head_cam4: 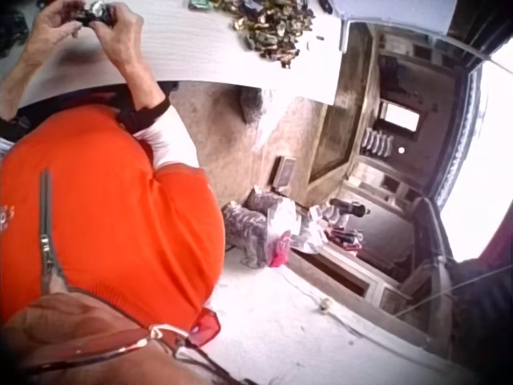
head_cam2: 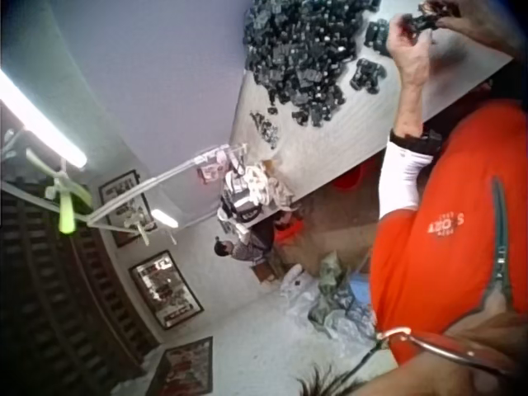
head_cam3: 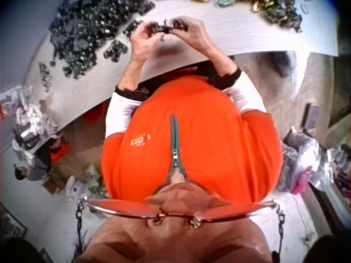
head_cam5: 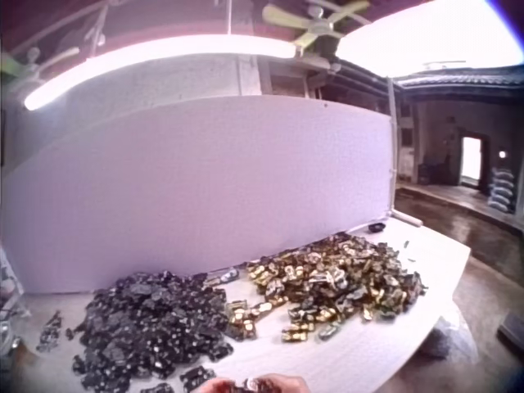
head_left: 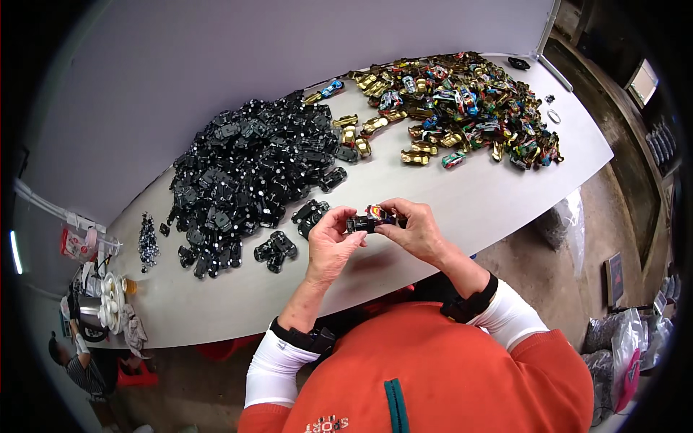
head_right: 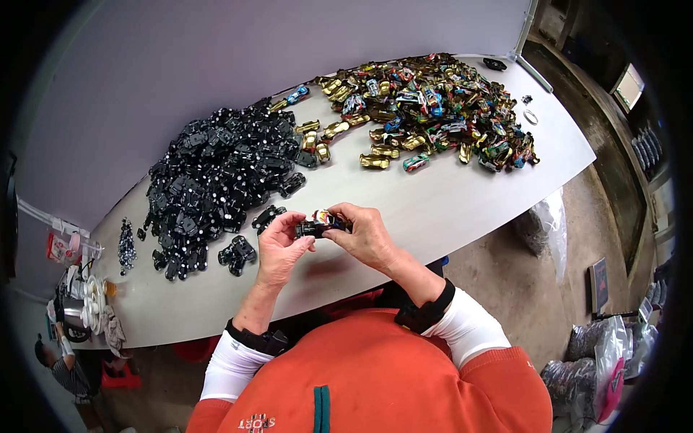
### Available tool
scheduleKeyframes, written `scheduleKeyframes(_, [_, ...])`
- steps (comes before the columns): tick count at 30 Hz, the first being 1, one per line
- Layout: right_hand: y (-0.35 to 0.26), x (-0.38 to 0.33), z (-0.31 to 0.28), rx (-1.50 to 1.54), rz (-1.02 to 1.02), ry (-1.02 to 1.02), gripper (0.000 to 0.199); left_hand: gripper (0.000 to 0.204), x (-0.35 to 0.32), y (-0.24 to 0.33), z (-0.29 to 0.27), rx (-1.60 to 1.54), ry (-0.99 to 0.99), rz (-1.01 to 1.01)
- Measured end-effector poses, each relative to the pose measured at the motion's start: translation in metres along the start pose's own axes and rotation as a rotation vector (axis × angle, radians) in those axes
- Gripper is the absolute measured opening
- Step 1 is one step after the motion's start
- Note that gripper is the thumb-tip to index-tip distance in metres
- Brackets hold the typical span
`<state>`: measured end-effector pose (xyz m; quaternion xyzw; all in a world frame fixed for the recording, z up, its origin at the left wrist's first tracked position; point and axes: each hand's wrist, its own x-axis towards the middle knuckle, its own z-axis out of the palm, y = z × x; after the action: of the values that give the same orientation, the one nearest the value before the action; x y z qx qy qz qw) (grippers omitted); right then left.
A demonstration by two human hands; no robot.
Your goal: The person assembles small keychains by hand at a workbench. They pick up a black plastic base and a small decorative charm, then press the two components together to form a complete unit. The person repeats this process with multiple items, handling them one at a time and placing the finished assemblies on the table.
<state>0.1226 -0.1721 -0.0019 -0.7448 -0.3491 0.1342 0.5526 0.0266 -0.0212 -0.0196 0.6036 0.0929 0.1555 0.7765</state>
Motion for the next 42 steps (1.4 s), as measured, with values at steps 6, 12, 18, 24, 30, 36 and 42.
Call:
scheduleKeyframes(6, [-0.018,0.01,0.016,-0.002,-0.043,-0.048,0.028,0.037,-0.01,-0.005,-0.014,-0.38,0.059,0.003])
scheduleKeyframes(12, [-0.017,0.011,0.026,0.016,-0.075,-0.068,0.027,0.038,-0.01,-0.016,-0.026,-0.639,-0.013,-0.005])
scheduleKeyframes(18, [-0.007,0.015,0.008,0.365,0.183,-0.056,0.031,0.034,-0.007,-0.015,-0.034,-0.781,-0.084,-0.036])
scheduleKeyframes(24, [-0.008,0.01,0.005,0.938,0.532,-0.257,0.024,0.038,-0.016,-0.016,-0.013,-0.192,0.029,0.169])
scheduleKeyframes(30, [0.004,0.023,-0.007,0.757,0.313,-0.485,0.03,0.032,-0.033,0.011,-0.004,-0.476,-0.072,-0.138])
scheduleKeyframes(36, [-0.021,0.03,-0.014,0.466,-0.084,-0.679,0.03,0.034,-0.033,0.013,-0.023,-0.694,-0.368,-0.574])
scheduleKeyframes(42, [-0.036,0.021,-0.003,0.129,0.018,-0.147,0.032,0.041,-0.037,0.014,-0.03,-0.717,-0.199,-0.25])
